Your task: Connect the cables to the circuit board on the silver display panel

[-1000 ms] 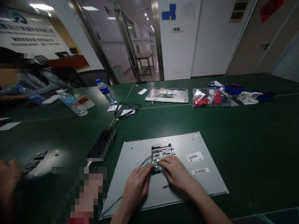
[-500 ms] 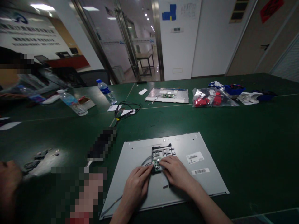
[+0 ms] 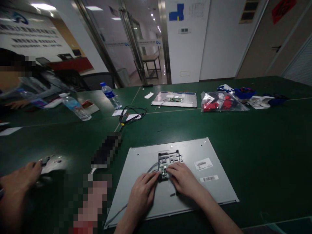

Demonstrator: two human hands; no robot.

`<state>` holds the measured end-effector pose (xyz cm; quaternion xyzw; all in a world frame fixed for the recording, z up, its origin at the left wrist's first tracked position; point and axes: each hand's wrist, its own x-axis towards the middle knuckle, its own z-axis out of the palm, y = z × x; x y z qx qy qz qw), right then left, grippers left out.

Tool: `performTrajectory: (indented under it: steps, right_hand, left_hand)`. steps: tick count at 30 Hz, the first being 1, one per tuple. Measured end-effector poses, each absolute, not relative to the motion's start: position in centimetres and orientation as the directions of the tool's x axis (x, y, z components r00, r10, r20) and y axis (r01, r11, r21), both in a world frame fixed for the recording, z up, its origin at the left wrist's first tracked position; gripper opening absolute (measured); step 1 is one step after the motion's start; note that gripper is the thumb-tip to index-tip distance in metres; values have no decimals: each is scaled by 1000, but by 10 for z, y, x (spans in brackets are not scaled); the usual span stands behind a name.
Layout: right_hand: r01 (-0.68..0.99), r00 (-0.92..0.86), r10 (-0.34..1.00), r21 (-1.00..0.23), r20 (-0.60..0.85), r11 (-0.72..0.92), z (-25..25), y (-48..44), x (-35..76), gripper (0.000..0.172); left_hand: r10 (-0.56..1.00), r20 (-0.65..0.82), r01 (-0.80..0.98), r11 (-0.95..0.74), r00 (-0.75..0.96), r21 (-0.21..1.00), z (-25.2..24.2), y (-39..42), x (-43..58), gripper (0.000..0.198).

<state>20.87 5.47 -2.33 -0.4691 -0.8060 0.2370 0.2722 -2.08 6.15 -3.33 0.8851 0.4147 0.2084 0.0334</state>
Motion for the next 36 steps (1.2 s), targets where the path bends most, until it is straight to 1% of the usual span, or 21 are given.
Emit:
performTrajectory:
  steps: [5, 9, 16, 36]
  right_hand:
    - [627, -404, 889, -642, 216, 441, -20, 55, 208, 38]
    - [620, -403, 888, -648, 220, 442, -17, 54, 208, 37]
    - [626, -403, 890, -645, 214, 438, -18, 53, 208, 39]
    - [621, -405, 884, -640, 233, 452, -23, 55, 209, 40]
  left_hand:
    - [762, 311, 726, -642, 568, 246, -33, 61, -21, 40]
    - [764, 313, 721, -641, 564, 264, -33, 61, -21, 38]
    - [768, 309, 718, -637, 561, 280, -33, 61, -21, 38]
    - [775, 297, 727, -629, 558, 275, -32, 62, -18, 37]
